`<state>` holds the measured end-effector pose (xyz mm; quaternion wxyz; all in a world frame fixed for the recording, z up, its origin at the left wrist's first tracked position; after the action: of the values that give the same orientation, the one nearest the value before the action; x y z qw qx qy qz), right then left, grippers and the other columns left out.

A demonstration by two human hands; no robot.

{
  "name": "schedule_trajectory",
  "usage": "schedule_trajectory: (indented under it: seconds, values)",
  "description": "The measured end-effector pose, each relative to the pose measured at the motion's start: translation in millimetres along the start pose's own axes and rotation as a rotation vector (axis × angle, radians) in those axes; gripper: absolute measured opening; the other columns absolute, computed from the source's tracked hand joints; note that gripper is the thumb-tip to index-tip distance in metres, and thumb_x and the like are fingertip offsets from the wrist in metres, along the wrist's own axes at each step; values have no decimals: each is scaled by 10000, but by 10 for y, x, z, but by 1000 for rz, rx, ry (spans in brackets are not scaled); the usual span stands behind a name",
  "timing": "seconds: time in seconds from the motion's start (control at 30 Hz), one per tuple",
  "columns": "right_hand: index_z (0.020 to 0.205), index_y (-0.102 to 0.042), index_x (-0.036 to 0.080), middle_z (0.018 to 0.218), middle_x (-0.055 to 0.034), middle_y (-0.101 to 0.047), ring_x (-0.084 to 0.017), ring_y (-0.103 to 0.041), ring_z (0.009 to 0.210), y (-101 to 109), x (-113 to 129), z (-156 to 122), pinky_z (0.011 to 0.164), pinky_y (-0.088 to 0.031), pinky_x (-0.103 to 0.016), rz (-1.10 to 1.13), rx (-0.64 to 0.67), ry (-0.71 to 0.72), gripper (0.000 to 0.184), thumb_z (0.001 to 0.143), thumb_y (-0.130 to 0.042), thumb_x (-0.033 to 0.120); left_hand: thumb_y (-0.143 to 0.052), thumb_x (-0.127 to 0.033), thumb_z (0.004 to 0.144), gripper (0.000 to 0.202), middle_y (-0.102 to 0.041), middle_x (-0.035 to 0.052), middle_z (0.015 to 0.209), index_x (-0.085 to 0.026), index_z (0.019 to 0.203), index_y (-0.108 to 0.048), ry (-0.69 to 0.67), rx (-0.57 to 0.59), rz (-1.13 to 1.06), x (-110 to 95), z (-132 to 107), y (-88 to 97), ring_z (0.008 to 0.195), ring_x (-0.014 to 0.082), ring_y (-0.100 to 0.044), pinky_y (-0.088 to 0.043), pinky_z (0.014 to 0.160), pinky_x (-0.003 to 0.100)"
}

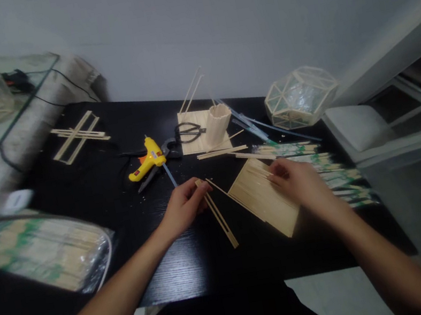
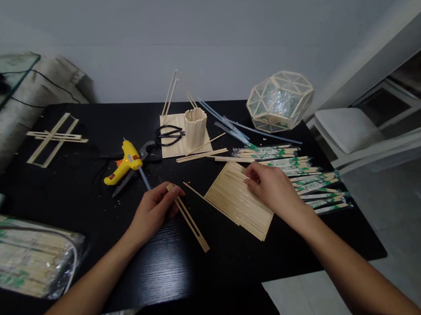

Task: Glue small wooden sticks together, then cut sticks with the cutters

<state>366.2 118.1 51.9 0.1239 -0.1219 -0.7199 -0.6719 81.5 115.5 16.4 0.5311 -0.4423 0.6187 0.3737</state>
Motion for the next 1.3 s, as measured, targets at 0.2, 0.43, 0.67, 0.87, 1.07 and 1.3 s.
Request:
schedule_trajectory:
  seconds: [0.2, 0.43, 0.67, 0.87, 1.07, 1.3]
  values:
    - [900, -686, 202, 853, -64, -750, -227, -678, 744, -18, -3, 19, 670, -431, -311, 2, 42, 13, 70, 851, -639, 219, -600, -590, 923, 443, -541, -40, 581, -155, 866, -659, -7, -5, 19, -5, 2, 10, 507, 99, -504, -379, 490, 214]
    - [874, -683, 191, 894, -83, -722, -229, -661, 781, -37, -6, 35, 708, -438, -321, -7, 3, 76, 74, 851, -626, 231, -596, -584, 930, 440, -556, -33, 581, -154, 863, -656, -16, 2, 34, 20, 9, 10, 511, 99, -509, -378, 492, 212]
    - [823, -638, 206, 824, -57, -718, -225, -650, 739, -75, -20, 49, 682, -420, -308, 9, 51, 51, 35, 844, -655, 228, -602, -578, 926, 427, -547, -38, 586, -159, 855, -647, -26, 4, 25, 40, 11, 10, 514, 99, -496, -368, 490, 215]
    - [868, -633, 217, 836, -53, -737, -222, -659, 720, -53, 9, 7, 661, -409, -300, -16, 45, 51, 20, 877, -618, 226, -599, -581, 929, 433, -534, -42, 588, -157, 856, -648, -21, 8, 33, 52, 8, 11, 523, 103, -497, -357, 495, 222]
    - [846, -623, 226, 840, -53, -737, -223, -657, 721, -63, 14, -28, 661, -412, -303, -63, -2, 113, 42, 881, -620, 249, -579, -569, 953, 421, -555, -35, 602, -161, 878, -655, -30, 16, 45, 87, 12, 23, 541, 111, -516, -377, 519, 227]
    - [812, -613, 219, 842, -72, -732, -233, -665, 739, -72, 43, -5, 679, -433, -314, -61, 8, 112, 100, 891, -601, 280, -571, -550, 969, 403, -560, -32, 622, -164, 893, -656, -35, 16, 62, 99, 16, 31, 550, 109, -516, -370, 521, 223]
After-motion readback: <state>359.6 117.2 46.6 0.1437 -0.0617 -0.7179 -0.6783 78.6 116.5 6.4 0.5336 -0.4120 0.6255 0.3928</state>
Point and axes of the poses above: each hand's wrist, its own z-axis towards the middle knuckle, its own y-axis out of the back of the hand, x = y × z, the point moved 5 cm from there along z, towards the middle knuckle
